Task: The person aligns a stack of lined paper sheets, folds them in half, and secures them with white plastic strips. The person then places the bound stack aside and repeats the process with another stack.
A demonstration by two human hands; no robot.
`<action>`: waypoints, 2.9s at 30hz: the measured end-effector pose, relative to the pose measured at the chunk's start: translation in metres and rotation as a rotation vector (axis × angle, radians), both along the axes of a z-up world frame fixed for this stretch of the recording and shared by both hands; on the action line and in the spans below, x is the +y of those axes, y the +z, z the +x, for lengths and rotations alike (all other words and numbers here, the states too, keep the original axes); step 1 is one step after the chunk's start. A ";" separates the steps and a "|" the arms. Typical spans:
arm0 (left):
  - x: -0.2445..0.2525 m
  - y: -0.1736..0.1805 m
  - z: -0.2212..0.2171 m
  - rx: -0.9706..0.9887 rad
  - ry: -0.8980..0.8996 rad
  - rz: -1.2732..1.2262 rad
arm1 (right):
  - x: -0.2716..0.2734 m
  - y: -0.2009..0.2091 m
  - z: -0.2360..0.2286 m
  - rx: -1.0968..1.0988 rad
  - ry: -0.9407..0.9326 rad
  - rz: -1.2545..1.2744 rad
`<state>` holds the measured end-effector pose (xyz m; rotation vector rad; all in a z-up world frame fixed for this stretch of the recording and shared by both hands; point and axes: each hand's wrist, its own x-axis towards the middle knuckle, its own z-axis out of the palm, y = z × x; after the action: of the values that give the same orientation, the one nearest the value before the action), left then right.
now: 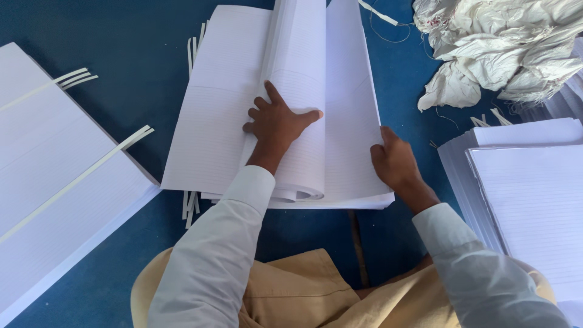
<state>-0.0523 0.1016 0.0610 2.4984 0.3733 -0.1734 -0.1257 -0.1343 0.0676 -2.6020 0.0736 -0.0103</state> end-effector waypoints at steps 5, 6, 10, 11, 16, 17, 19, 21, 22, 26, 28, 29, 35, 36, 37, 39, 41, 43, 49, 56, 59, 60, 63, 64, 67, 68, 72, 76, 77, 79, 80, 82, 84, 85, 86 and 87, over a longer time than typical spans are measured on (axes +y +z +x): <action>-0.017 -0.009 0.004 -0.051 -0.005 0.060 | -0.006 0.002 0.003 -0.009 0.012 0.037; -0.022 -0.012 0.003 -0.086 -0.009 0.061 | -0.006 0.002 0.003 -0.010 0.012 0.045; -0.038 -0.015 0.000 -0.233 -0.024 0.066 | -0.011 0.004 0.004 0.023 -0.014 0.104; -0.043 -0.014 -0.001 -0.264 -0.026 0.086 | -0.012 0.005 0.005 0.052 -0.032 0.113; -0.064 0.001 -0.003 -0.364 0.003 0.127 | -0.017 0.001 0.007 0.086 -0.030 0.277; -0.069 0.004 -0.002 -0.362 -0.024 0.143 | -0.018 -0.001 0.007 0.098 -0.035 0.309; -0.082 0.009 -0.001 -0.356 -0.079 0.173 | -0.022 -0.006 0.009 0.128 -0.042 0.398; -0.101 0.012 0.002 -0.364 -0.125 0.268 | -0.027 -0.013 0.011 0.164 -0.048 0.515; -0.111 0.013 0.003 -0.367 -0.149 0.315 | -0.029 -0.017 0.012 0.174 -0.048 0.545; -0.146 0.006 0.000 -0.468 -0.136 0.388 | -0.041 -0.034 0.016 0.183 -0.026 0.659; -0.160 0.001 -0.003 -0.472 -0.173 0.405 | -0.047 -0.043 0.018 0.195 -0.025 0.724; -0.167 0.000 -0.005 -0.444 -0.212 0.387 | -0.050 -0.048 0.020 0.209 -0.033 0.762; -0.193 0.013 -0.016 -0.255 -0.325 0.345 | -0.068 -0.071 0.021 0.255 -0.046 0.969; -0.195 0.016 -0.019 -0.235 -0.334 0.343 | -0.071 -0.074 0.020 0.272 -0.062 1.002; -0.197 0.020 -0.022 -0.214 -0.343 0.341 | -0.075 -0.077 0.020 0.275 -0.073 0.997; -0.199 0.027 -0.027 -0.157 -0.378 0.323 | -0.080 -0.082 0.020 0.280 -0.093 0.991; -0.201 0.031 -0.034 -0.120 -0.407 0.314 | -0.084 -0.088 0.019 0.267 -0.024 1.047; -0.203 0.033 -0.040 -0.103 -0.430 0.314 | -0.087 -0.092 0.018 0.267 0.027 1.076; -0.203 0.024 -0.042 -0.057 -0.413 0.144 | -0.083 -0.085 0.010 0.353 -0.270 1.056; -0.154 -0.002 -0.031 -0.105 -0.435 -0.012 | -0.061 -0.057 0.008 0.386 -0.282 1.064; -0.115 -0.018 -0.038 -0.289 -0.473 0.042 | -0.057 -0.050 0.004 0.436 -0.291 0.915; -0.099 -0.023 -0.043 -0.344 -0.494 0.080 | -0.055 -0.048 0.003 0.452 -0.300 0.853; -0.052 -0.027 -0.059 -0.205 -0.563 0.185 | -0.048 -0.045 0.001 0.384 -0.204 0.762; -0.042 -0.026 -0.066 -0.101 -0.577 0.220 | -0.047 -0.044 0.000 0.392 -0.214 0.737; -0.020 -0.018 -0.087 0.218 -0.647 0.333 | -0.043 -0.041 -0.001 0.394 -0.219 0.688; -0.014 -0.017 -0.096 0.239 -0.669 0.348 | -0.043 -0.040 -0.002 0.385 -0.211 0.683; -0.006 -0.021 -0.124 0.186 -0.688 0.391 | -0.041 -0.038 -0.005 0.383 -0.238 0.623; -0.008 -0.036 -0.128 0.082 -0.647 0.399 | -0.042 -0.041 -0.006 0.353 -0.205 0.684; -0.010 -0.039 -0.129 0.053 -0.646 0.382 | -0.043 -0.042 -0.006 0.360 -0.209 0.677; -0.010 -0.043 -0.128 -0.008 -0.640 0.355 | -0.043 -0.044 -0.005 0.370 -0.204 0.684; -0.012 -0.044 -0.128 -0.005 -0.639 0.359 | -0.044 -0.045 -0.005 0.372 -0.199 0.694; -0.017 -0.044 -0.129 0.000 -0.639 0.364 | -0.045 -0.047 -0.003 0.376 -0.204 0.701; -0.025 -0.042 -0.130 -0.006 -0.643 0.386 | -0.045 -0.048 -0.002 0.383 -0.223 0.697; -0.029 -0.041 -0.131 -0.008 -0.644 0.397 | -0.045 -0.048 -0.002 0.376 -0.219 0.716; -0.033 -0.041 -0.132 -0.022 -0.650 0.407 | -0.045 -0.048 -0.002 0.370 -0.214 0.735; -0.037 -0.040 -0.132 -0.036 -0.655 0.417 | -0.045 -0.048 -0.002 0.363 -0.210 0.754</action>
<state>-0.1848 0.0642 0.0211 2.9465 -0.4891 -0.3346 -0.1278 -0.1795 0.0198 -1.8075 0.3977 0.3465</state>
